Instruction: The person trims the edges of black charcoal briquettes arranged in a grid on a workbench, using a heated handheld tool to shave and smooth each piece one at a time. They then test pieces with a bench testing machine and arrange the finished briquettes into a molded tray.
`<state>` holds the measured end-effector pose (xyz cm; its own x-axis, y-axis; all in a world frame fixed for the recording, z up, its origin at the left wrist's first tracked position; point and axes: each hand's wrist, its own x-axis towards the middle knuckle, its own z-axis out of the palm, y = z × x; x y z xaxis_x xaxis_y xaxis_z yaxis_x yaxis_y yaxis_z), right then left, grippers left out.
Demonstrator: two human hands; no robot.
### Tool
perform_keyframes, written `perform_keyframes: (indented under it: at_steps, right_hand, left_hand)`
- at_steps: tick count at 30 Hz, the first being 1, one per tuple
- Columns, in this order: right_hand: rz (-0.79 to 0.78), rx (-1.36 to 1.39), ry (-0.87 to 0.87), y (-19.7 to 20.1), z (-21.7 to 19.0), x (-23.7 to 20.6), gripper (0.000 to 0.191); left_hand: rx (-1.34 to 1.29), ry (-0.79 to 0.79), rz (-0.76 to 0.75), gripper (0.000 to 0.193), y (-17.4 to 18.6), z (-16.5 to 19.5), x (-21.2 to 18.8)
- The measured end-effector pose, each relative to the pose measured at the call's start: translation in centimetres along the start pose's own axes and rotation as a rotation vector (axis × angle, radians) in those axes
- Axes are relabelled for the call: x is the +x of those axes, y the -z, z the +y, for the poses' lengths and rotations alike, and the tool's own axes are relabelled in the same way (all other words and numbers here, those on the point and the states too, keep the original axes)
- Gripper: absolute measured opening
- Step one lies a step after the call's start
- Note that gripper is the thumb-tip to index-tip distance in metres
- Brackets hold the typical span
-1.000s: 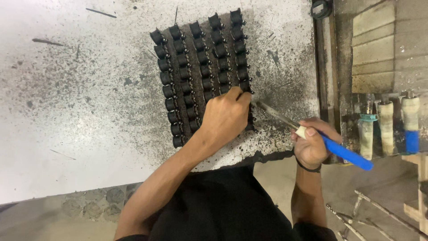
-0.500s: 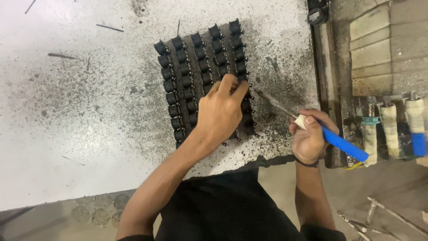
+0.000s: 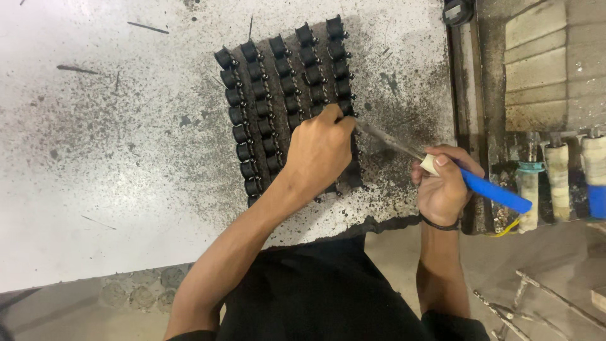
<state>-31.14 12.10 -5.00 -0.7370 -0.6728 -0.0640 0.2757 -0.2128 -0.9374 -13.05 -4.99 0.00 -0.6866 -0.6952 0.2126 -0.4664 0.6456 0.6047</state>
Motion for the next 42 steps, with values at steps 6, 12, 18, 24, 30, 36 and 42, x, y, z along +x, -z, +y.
perform_keyframes:
  at_steps: [6,12,18,24,30,36,42]
  right_hand:
    - [-0.002,-0.009,0.001,-0.3,0.0,0.1,0.02]
    - [0.026,-0.022,-0.016,-0.2,-0.2,0.0,0.021]
    - [0.022,-0.042,-0.01,0.0,-0.1,0.1,0.021]
    - [0.026,-0.015,0.024,0.1,0.3,0.0,0.021]
    - [0.039,0.016,0.025,0.1,0.3,-0.2,0.02]
    - [0.018,-0.004,0.019,0.1,0.1,-0.4,0.021]
    - [-0.113,-0.068,0.117,0.0,-0.4,-0.3,0.02]
  left_hand:
    - [0.041,-0.014,-0.006,0.015,0.0,0.4,0.0]
    - [0.051,-0.054,-0.003,0.018,0.1,0.6,0.2]
    - [-0.036,-0.017,0.028,0.011,0.2,0.5,-0.2]
    - [-0.034,-0.003,0.018,0.015,0.6,0.2,-0.1]
    - [-0.029,-0.017,0.032,0.014,0.3,-0.1,-0.2]
    - [-0.032,0.003,0.02,0.015,0.1,-0.3,-0.2]
    - [0.0,-0.002,-0.042,0.018,-0.5,-0.8,0.0]
